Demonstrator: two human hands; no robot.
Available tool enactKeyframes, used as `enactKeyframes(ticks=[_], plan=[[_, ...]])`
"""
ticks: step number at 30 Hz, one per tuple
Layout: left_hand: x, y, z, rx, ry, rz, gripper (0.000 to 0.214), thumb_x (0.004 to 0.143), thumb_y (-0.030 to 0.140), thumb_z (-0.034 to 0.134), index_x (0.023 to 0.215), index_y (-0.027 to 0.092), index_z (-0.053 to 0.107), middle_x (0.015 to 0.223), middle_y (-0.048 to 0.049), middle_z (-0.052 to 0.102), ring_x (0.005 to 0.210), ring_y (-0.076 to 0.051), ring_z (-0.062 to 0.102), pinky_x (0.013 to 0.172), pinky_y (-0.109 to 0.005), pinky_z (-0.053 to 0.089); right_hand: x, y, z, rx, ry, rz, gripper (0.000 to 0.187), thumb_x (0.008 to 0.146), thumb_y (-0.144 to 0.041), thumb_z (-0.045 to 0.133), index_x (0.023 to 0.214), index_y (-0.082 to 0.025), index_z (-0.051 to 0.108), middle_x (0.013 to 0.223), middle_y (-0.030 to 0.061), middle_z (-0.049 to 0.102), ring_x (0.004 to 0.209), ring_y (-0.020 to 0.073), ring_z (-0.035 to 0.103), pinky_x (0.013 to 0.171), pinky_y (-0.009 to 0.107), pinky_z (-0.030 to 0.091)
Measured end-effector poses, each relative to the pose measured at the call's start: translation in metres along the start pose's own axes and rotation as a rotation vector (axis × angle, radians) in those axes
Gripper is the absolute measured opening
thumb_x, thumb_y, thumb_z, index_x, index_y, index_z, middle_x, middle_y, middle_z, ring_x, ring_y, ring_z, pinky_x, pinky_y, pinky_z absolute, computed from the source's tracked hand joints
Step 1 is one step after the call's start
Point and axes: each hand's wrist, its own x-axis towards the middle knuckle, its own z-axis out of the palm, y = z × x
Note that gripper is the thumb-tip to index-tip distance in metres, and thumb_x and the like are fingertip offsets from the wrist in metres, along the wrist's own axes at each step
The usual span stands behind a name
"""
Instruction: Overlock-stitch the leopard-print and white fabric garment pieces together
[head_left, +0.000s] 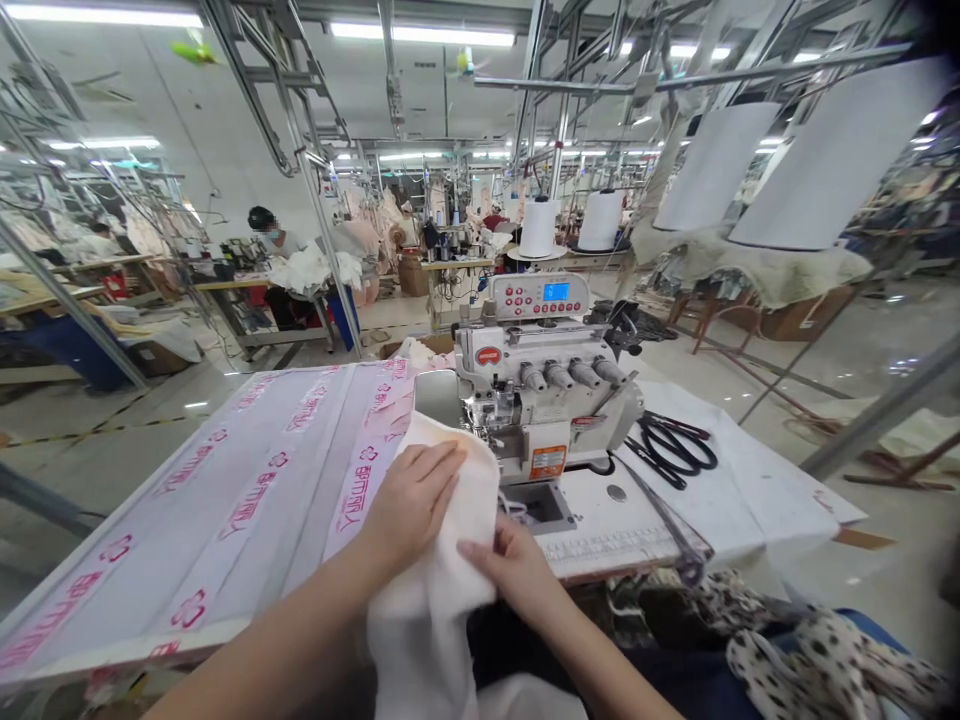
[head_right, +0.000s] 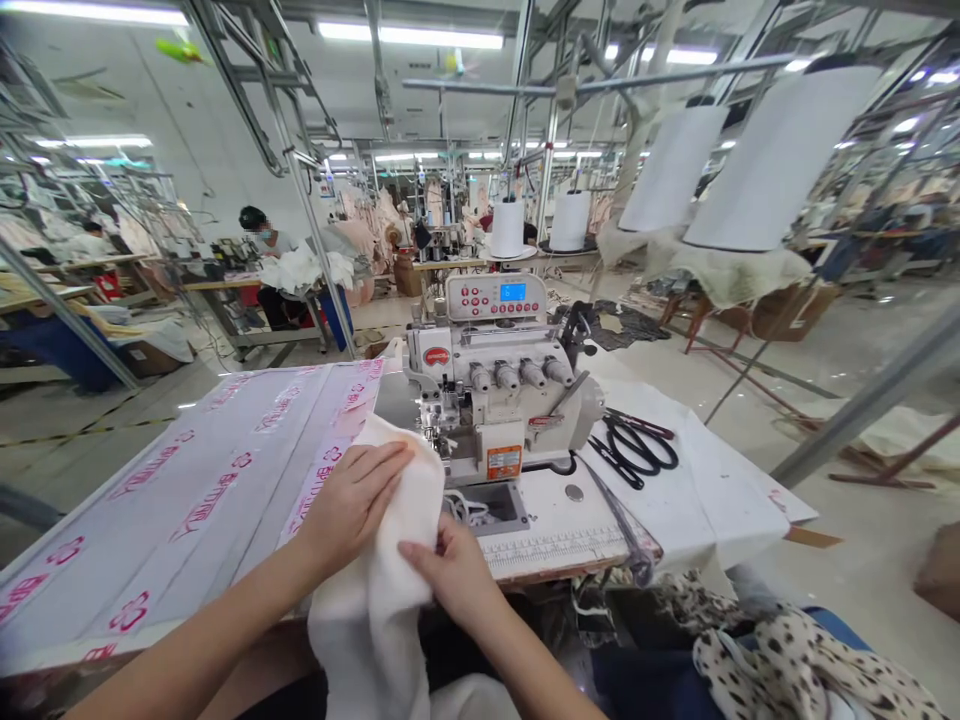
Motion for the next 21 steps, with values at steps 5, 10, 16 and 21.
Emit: enactKeyframes(ticks=[5,10,16,21], plan=[[0.001,0.017,-0.005,0.164,-0.081,-0.038,0.034,0.087,0.026,0.041,0.116,0.015,0.054,0.117,-0.0042,0.056,0.076,-0.018,0.043,0.071,-0.035,0.041,-0.023,0.003,0.009,-0.063,-0.081,0.054,0.026,0.072,-0.038,0.064,0.08,-0.013,0.064,0.075,0.0029,0.065,0.065,0.0161,0.055,0.062,0.027,0.042],[0.006,0.023,-0.002,0.26,-0.088,-0.138,0.033,0.087,0.026,0.041,0.116,0.019,0.053,0.119,-0.0018,0.055,0.09,-0.023,0.044,0.077,-0.041,0.036,-0.023,-0.004,0.005,-0.022,-0.058,0.086,0.03,0.07,-0.041,0.066,0.082,-0.013,0.063,0.077,0.0038,0.066,0.068,0.0172,0.056,0.066,0.028,0.043],[0.027,0.011,0.008,0.132,-0.148,-0.206,0.033,0.089,0.026,0.035,0.116,0.017,0.051,0.121,-0.0046,0.052,0.105,-0.023,0.043,0.089,-0.041,0.036,-0.016,-0.006,-0.002,-0.177,0.028,0.045,0.029,0.072,-0.041,0.062,0.085,-0.015,0.061,0.077,0.0044,0.064,0.071,0.019,0.056,0.066,0.029,0.045],[-0.001,-0.002,0.004,-0.104,0.028,-0.251,0.035,0.087,0.027,0.041,0.121,0.02,0.046,0.131,-0.0052,0.042,0.12,-0.02,0.035,0.102,-0.04,0.029,-0.062,0.01,-0.014,-0.721,0.089,-0.138,0.018,0.083,-0.029,0.047,0.081,-0.017,0.06,0.073,0.0043,0.058,0.067,0.0166,0.055,0.061,0.026,0.044]])
